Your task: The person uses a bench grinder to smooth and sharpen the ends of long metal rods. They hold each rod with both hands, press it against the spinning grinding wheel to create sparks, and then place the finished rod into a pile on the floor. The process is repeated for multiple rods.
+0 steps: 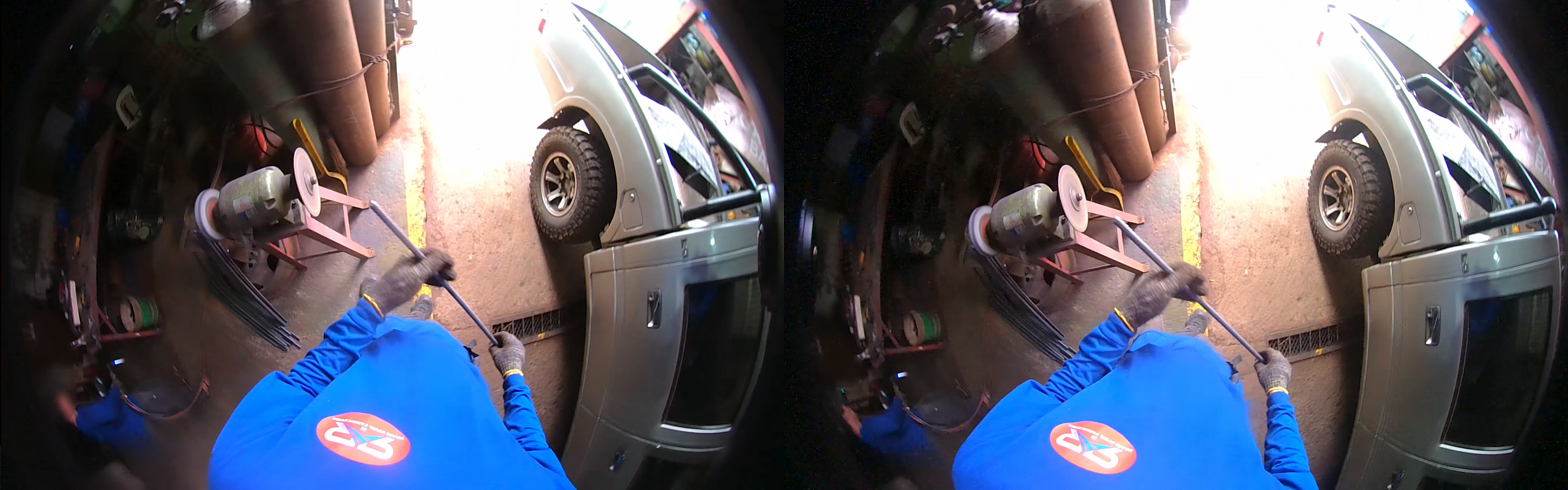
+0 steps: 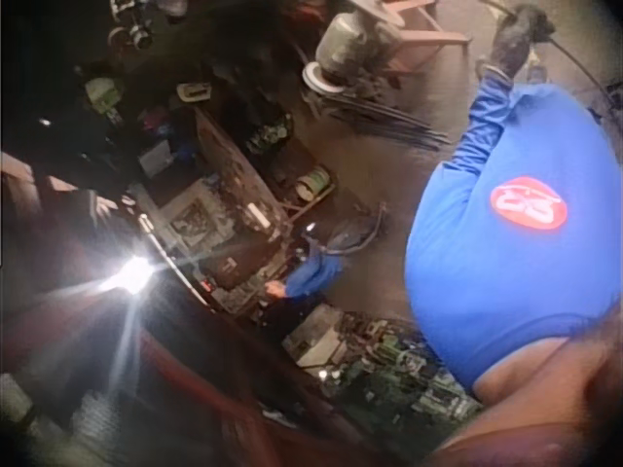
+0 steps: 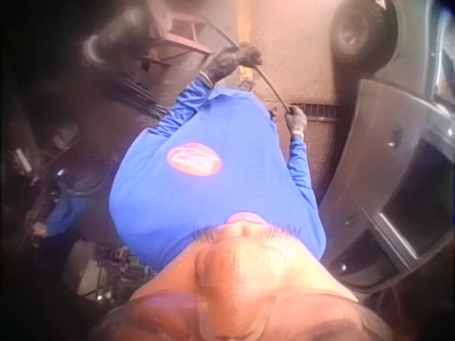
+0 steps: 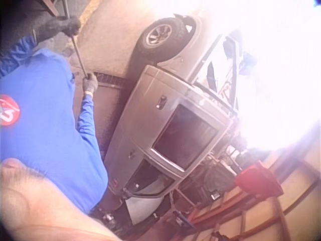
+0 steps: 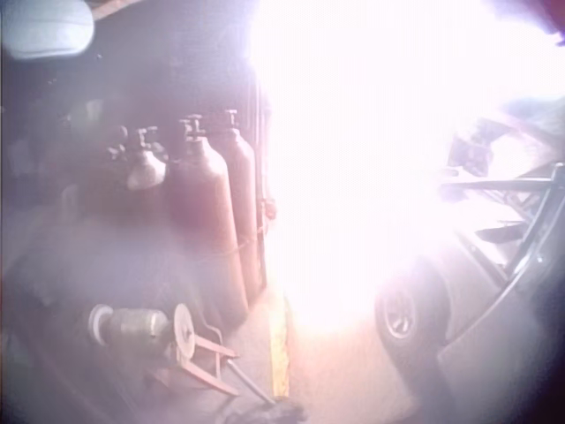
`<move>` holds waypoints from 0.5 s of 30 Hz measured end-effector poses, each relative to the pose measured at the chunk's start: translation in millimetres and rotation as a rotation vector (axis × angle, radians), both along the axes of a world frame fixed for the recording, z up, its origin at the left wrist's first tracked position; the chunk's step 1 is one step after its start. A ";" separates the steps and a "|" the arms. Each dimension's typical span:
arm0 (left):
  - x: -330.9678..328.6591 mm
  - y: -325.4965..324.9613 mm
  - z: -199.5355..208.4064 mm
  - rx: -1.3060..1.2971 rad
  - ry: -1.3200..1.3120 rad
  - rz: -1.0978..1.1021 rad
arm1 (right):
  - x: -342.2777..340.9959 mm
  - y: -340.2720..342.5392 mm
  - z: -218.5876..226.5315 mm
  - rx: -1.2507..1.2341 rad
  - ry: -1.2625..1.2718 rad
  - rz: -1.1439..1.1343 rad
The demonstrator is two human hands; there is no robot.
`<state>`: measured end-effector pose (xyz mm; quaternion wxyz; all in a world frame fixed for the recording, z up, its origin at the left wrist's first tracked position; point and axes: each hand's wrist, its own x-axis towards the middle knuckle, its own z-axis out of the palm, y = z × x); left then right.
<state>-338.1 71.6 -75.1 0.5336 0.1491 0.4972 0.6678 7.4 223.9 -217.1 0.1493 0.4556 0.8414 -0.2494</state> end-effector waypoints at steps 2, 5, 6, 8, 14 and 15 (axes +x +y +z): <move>17.2 4.8 22.1 0.004 0.082 -0.077 | 5.8 6.1 -15.9 -0.044 0.036 -0.016; 44.3 12.1 34.5 0.024 0.149 -0.073 | 16.6 15.3 -46.5 -0.133 0.060 -0.048; 49.2 13.0 37.2 -0.001 0.208 -0.082 | 17.9 18.6 -49.4 -0.144 0.077 -0.028; 56.0 13.7 46.0 -0.053 0.327 -0.110 | 18.4 24.2 -52.5 -0.166 0.112 0.003; 67.6 11.2 59.4 -0.187 0.683 -0.094 | 23.3 30.0 -68.1 -0.231 0.116 0.052; 69.8 11.3 57.4 -0.201 0.694 -0.097 | 21.3 29.5 -64.2 -0.203 0.097 0.078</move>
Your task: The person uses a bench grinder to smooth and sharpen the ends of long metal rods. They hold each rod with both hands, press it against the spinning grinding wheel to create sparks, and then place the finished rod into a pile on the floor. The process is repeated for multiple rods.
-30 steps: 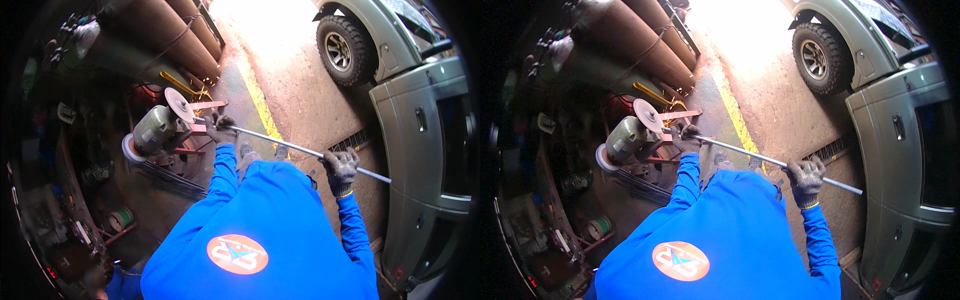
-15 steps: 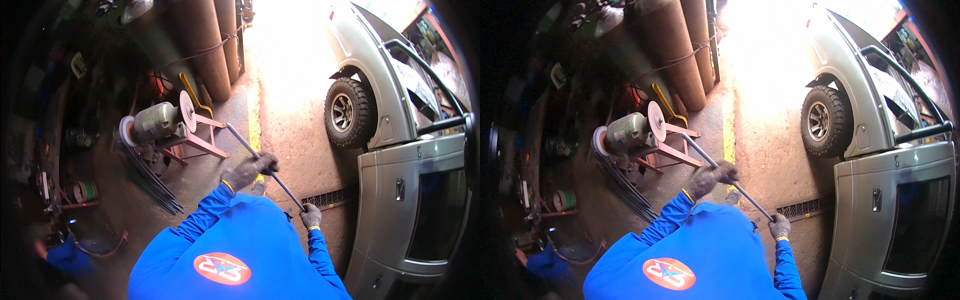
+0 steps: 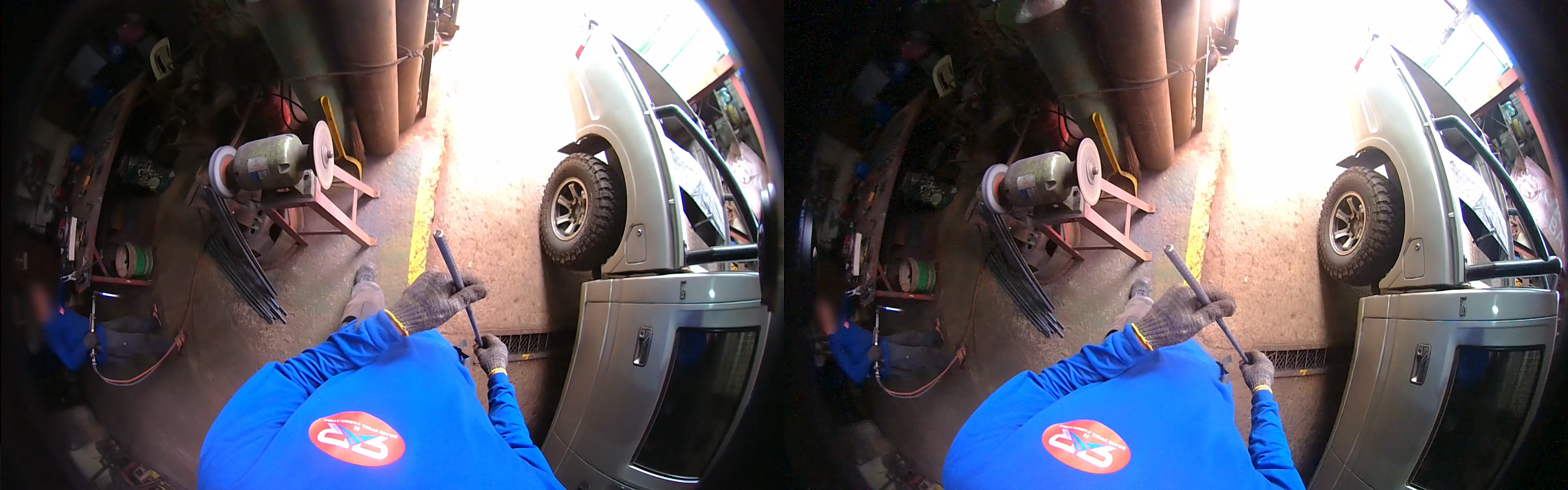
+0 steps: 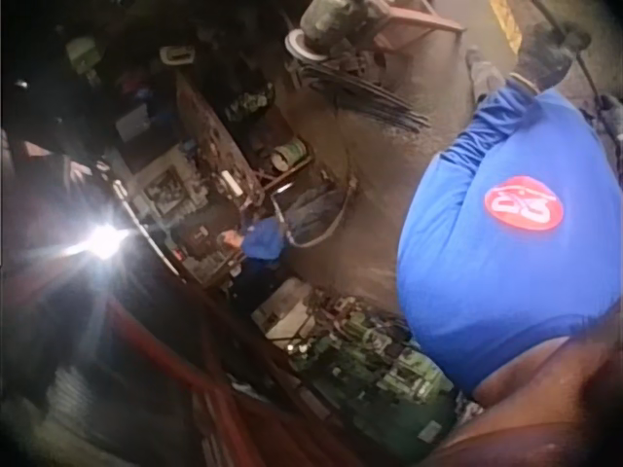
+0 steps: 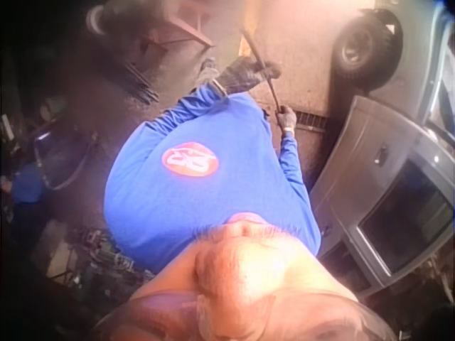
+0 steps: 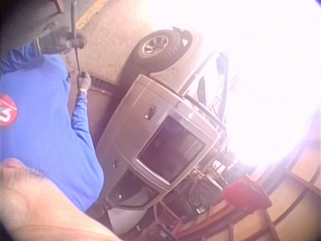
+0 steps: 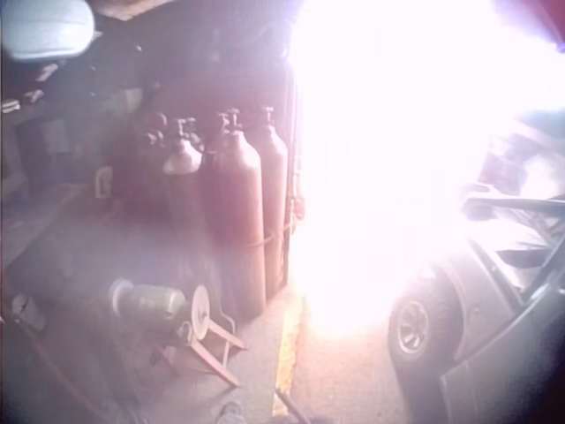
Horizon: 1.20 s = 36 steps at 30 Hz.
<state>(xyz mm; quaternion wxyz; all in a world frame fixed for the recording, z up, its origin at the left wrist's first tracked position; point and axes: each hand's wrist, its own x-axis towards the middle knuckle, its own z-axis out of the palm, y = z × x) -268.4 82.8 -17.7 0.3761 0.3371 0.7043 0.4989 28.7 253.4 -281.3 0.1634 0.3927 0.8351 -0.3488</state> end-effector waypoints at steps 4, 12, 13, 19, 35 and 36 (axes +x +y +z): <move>8.9 9.1 -10.4 0.011 -0.010 -0.012 | -0.5 -3.8 7.2 0.083 -0.041 0.044; 24.4 80.8 -16.2 -0.205 0.149 -0.294 | 33.3 11.4 -27.3 -0.043 -0.079 -0.033; 27.1 85.7 -14.1 -0.228 0.210 -0.303 | 37.5 13.7 -29.9 -0.021 -0.100 -0.014; 16.1 80.4 -69.7 -0.227 -0.272 0.293 | -85.5 39.2 115.8 0.332 -0.503 0.414; 52.8 154.7 -123.4 -0.102 -0.472 0.359 | -336.8 74.4 282.4 0.726 0.927 0.308; 47.1 157.3 -118.6 -0.111 -0.441 0.356 | -347.7 80.6 288.2 0.717 0.955 0.284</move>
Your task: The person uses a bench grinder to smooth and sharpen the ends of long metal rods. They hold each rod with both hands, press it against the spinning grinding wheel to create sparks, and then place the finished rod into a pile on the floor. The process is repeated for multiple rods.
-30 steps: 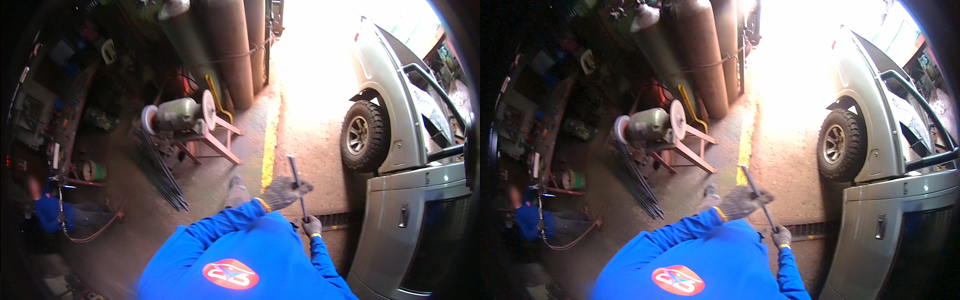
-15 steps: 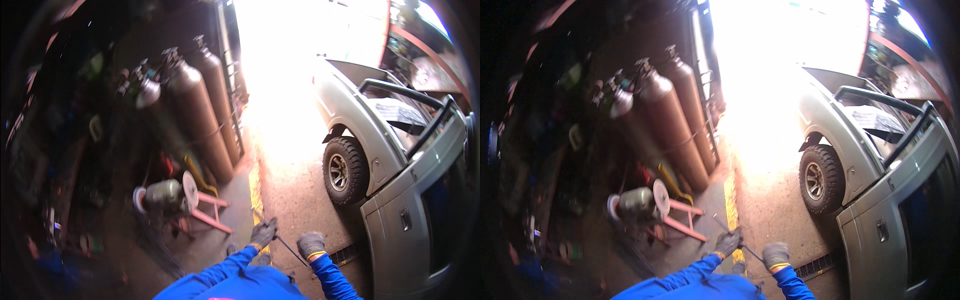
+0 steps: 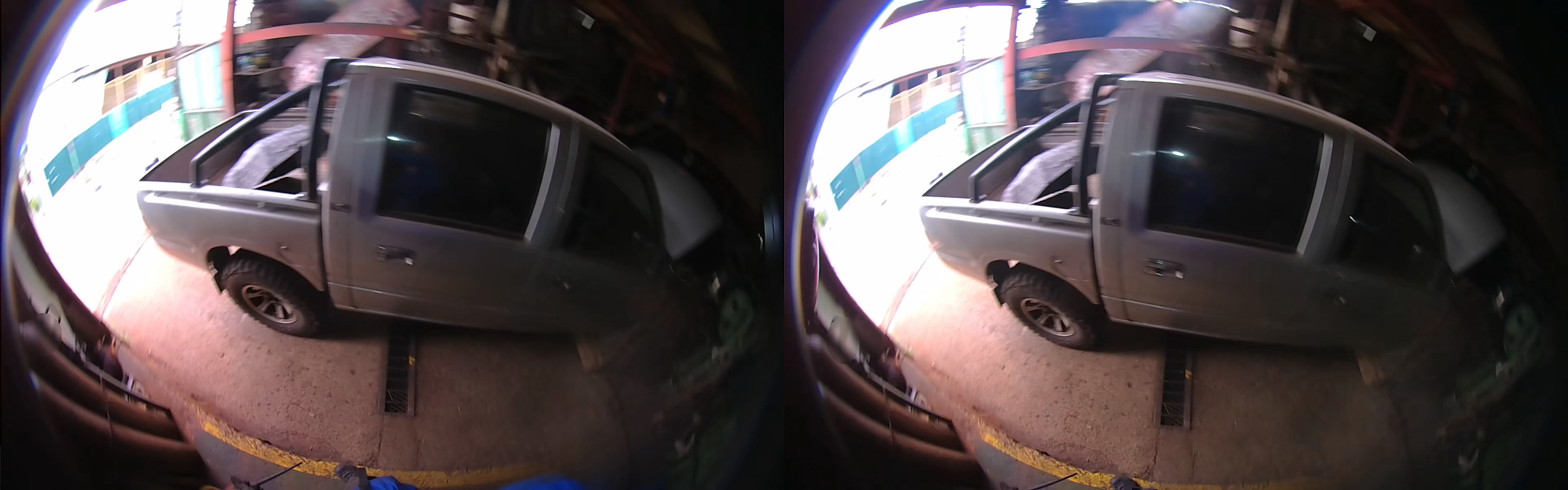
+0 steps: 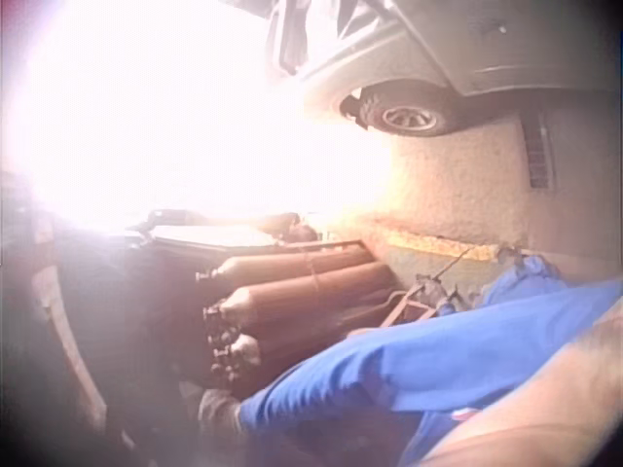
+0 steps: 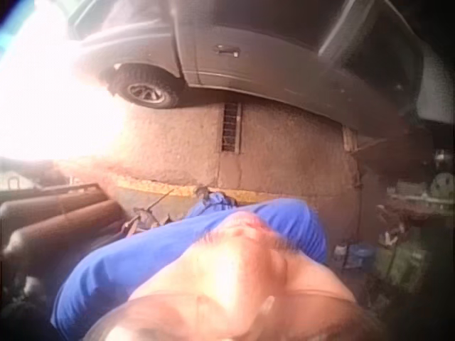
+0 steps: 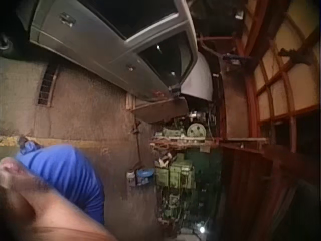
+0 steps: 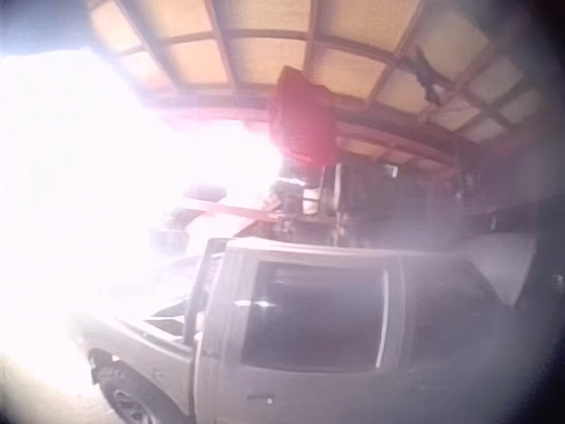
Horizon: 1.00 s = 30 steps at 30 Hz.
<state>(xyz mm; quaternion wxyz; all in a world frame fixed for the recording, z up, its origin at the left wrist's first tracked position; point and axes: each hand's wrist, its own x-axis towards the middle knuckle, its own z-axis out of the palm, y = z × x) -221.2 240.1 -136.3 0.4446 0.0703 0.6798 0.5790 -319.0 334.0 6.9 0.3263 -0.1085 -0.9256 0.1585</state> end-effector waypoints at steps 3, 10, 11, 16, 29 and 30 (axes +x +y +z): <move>-2.7 3.4 -3.0 0.043 0.025 0.059 | -16.1 14.2 13.0 -0.006 0.057 -0.015; -134.9 -51.9 -75.7 0.332 -0.218 0.178 | -13.8 85.3 -27.6 -0.133 -0.043 -0.293; -155.4 -75.3 -81.4 0.386 -0.246 0.226 | -4.6 103.8 -41.8 -0.203 -0.100 -0.332; -163.6 -139.5 -85.9 0.528 -0.268 0.182 | 130.0 108.8 -130.9 -0.371 -0.886 -0.266; -141.4 -108.2 51.9 0.282 -0.309 0.196 | 147.5 35.8 -195.6 -0.970 -0.909 0.154; -152.9 -111.4 45.8 0.309 -0.361 0.178 | 135.8 37.5 -195.1 -1.223 -0.965 0.143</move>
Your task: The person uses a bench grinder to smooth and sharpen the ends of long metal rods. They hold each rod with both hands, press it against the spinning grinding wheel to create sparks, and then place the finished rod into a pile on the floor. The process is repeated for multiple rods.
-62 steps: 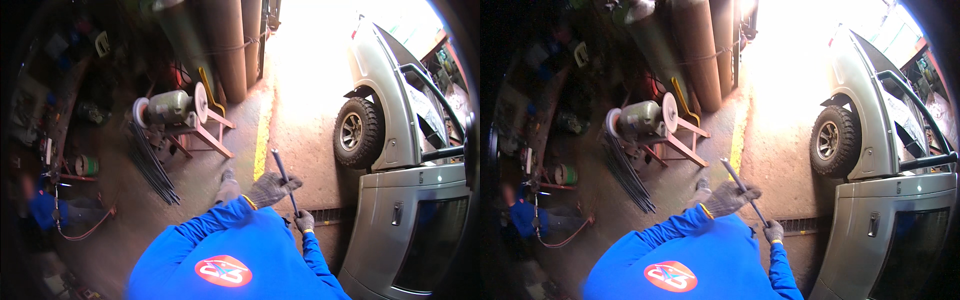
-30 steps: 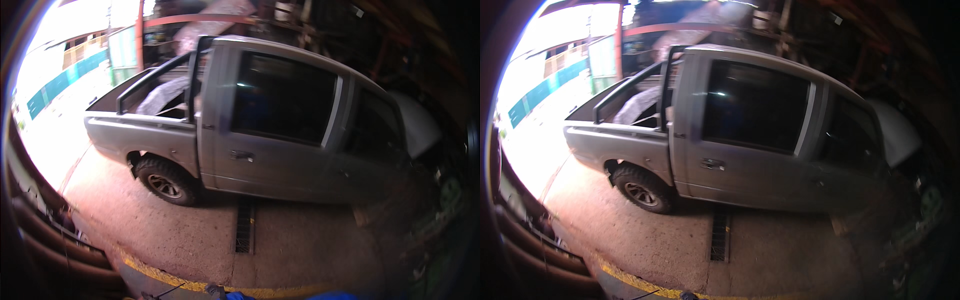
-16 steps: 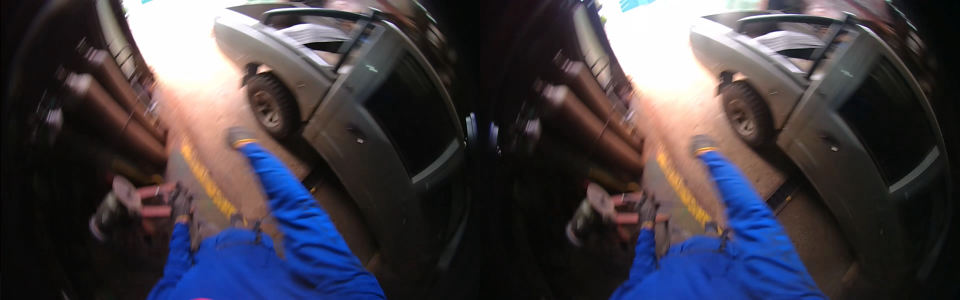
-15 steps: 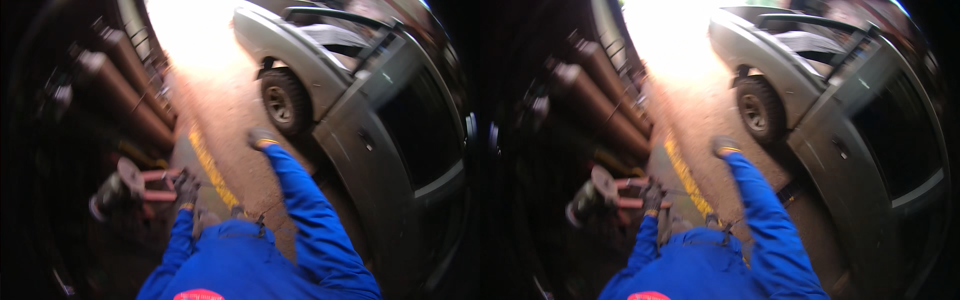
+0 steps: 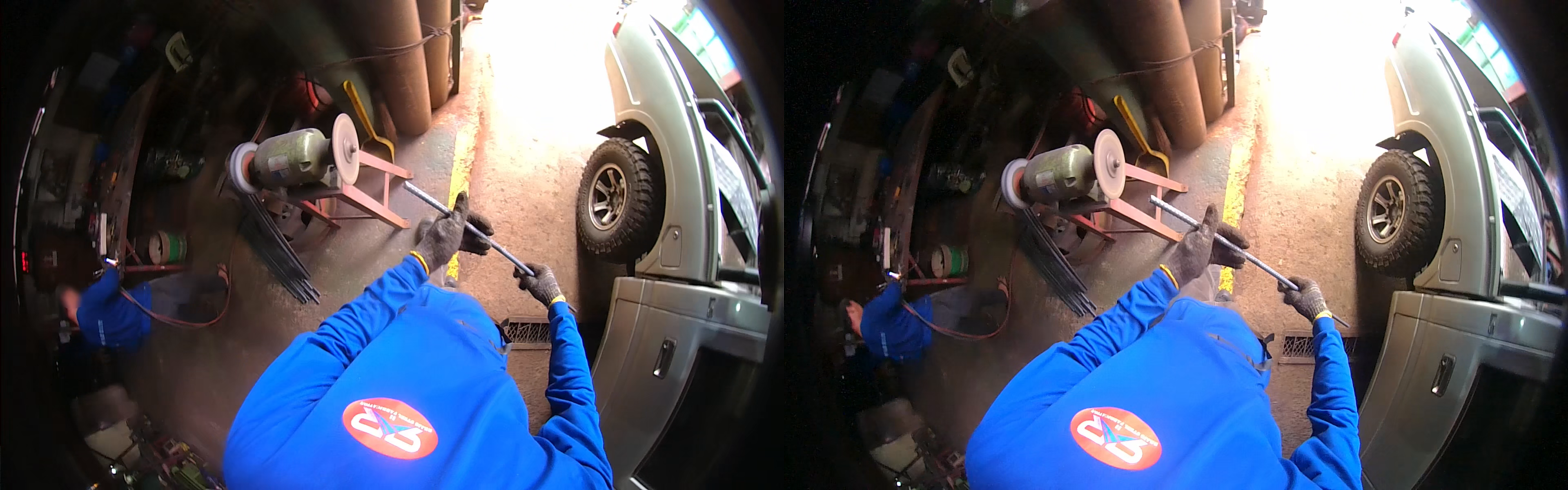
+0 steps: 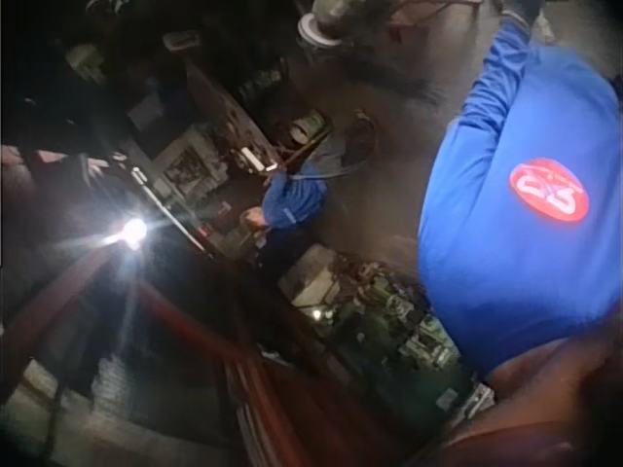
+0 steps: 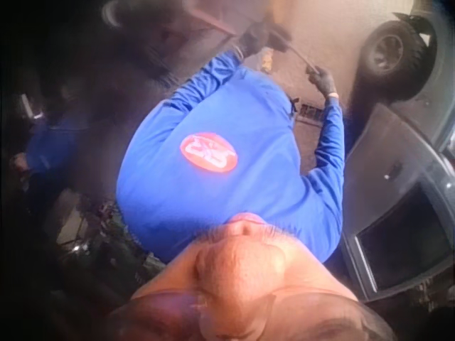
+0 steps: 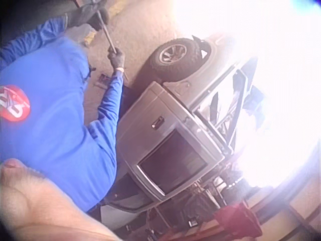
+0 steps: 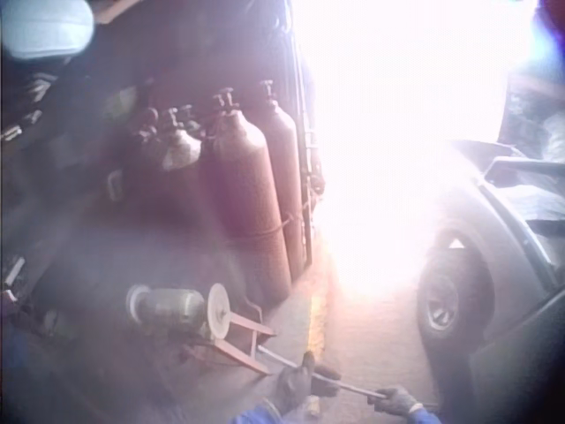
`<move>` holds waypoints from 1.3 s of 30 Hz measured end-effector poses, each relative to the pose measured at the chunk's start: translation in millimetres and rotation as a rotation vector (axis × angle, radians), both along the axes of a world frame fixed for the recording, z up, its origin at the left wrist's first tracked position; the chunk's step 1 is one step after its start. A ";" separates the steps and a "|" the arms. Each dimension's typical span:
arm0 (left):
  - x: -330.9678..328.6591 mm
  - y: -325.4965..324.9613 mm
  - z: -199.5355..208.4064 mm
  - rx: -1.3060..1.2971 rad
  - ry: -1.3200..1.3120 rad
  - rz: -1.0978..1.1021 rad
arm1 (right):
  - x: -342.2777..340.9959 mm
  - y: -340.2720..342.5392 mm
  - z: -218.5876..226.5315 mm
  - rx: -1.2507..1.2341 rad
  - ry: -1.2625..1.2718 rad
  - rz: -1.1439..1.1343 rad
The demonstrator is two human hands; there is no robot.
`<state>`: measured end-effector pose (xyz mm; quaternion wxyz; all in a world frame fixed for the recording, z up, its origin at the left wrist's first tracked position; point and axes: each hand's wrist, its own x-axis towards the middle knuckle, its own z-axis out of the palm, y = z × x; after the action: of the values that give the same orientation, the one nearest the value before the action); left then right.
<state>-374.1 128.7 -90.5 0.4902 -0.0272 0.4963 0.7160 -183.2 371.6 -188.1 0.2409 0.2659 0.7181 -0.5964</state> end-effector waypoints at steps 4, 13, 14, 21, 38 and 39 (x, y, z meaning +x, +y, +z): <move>-55.4 -12.5 -54.6 -0.076 -0.199 0.090 | -50.9 4.2 28.0 0.219 -0.090 0.152; -134.5 -33.6 -136.7 -0.158 -0.685 0.553 | -155.7 21.1 10.7 0.740 0.002 0.417; -135.4 -40.1 -139.8 -0.154 -0.691 0.549 | -164.7 24.1 8.2 0.740 0.068 0.427; -152.2 -53.1 -173.9 -0.063 -0.783 0.673 | -218.4 28.6 7.2 0.788 0.091 0.557; -158.5 -64.2 -158.3 -0.203 -0.572 0.744 | -238.8 22.1 -10.0 0.720 0.066 0.604; -158.0 -66.1 -163.4 -0.180 -0.601 0.754 | -239.3 21.8 -8.6 0.736 0.084 0.605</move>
<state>-532.1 62.6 -253.9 0.3140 -0.4527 0.3482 0.7584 -422.5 393.4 -196.7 0.2642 0.0883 0.9358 -0.2160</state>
